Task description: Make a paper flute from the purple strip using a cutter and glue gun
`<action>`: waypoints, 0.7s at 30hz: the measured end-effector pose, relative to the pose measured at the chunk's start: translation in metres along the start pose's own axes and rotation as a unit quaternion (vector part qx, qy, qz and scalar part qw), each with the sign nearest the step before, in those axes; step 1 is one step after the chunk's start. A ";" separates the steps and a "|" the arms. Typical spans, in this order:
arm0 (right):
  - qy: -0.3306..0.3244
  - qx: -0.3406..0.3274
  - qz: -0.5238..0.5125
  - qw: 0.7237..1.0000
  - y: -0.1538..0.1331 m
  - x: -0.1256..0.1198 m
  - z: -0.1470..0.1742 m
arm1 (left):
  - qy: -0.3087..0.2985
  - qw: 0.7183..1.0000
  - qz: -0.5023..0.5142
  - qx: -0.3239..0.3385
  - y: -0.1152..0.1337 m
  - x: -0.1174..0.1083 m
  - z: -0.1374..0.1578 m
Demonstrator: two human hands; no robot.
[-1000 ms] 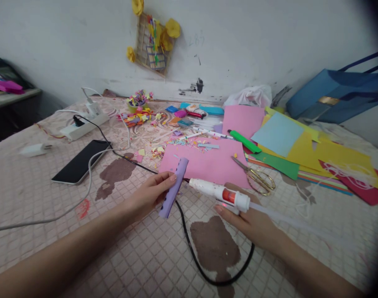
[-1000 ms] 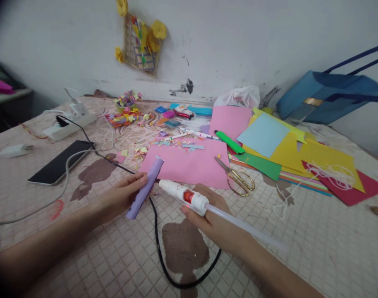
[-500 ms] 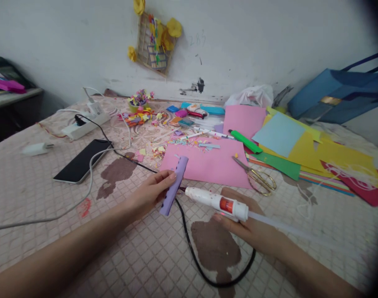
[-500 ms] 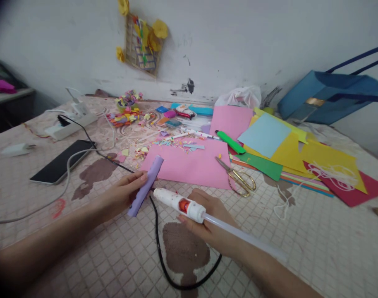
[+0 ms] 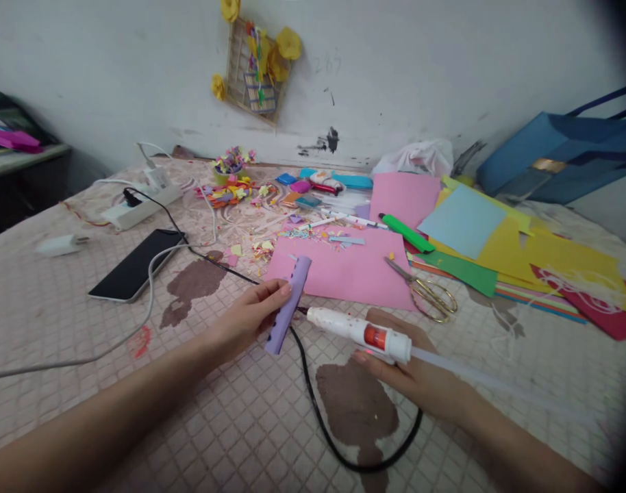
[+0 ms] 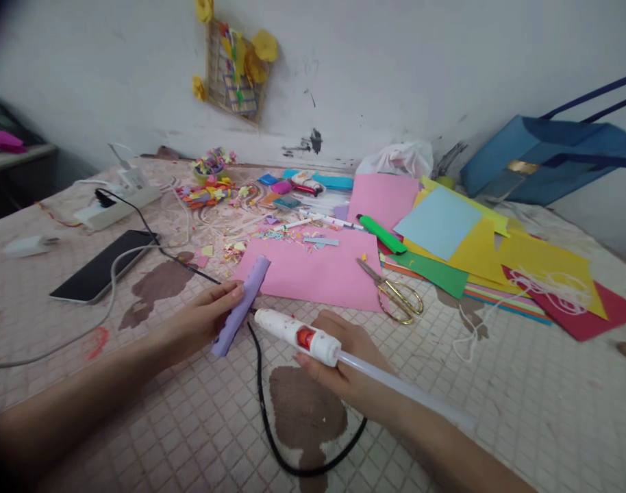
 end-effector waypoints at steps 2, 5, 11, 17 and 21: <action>0.004 0.002 -0.001 1.000 0.003 0.000 0.001 | -0.001 1.000 -0.001 -0.005 -0.001 0.000 0.000; 0.017 0.021 0.001 1.000 0.009 0.000 0.001 | -0.008 1.000 -0.001 -0.009 -0.002 0.000 0.001; 0.169 0.127 0.102 0.972 0.050 -0.011 -0.006 | -0.024 1.000 0.006 -0.013 -0.001 0.006 0.004; 0.209 0.146 0.152 0.955 0.094 -0.024 -0.020 | -0.043 0.998 0.022 -0.026 -0.004 0.010 0.005; 0.197 0.128 0.149 0.961 0.097 -0.026 -0.019 | -0.059 0.997 0.039 -0.034 -0.008 0.010 0.004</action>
Point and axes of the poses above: each hand's wrist, its own z-axis away from the middle knuckle, its own x-axis out of the palm, y = z × x, the point moved 3 cm from there along -z, towards the middle knuckle, and after that the axes turned 4 degrees about -y, right-handed, at the moved point
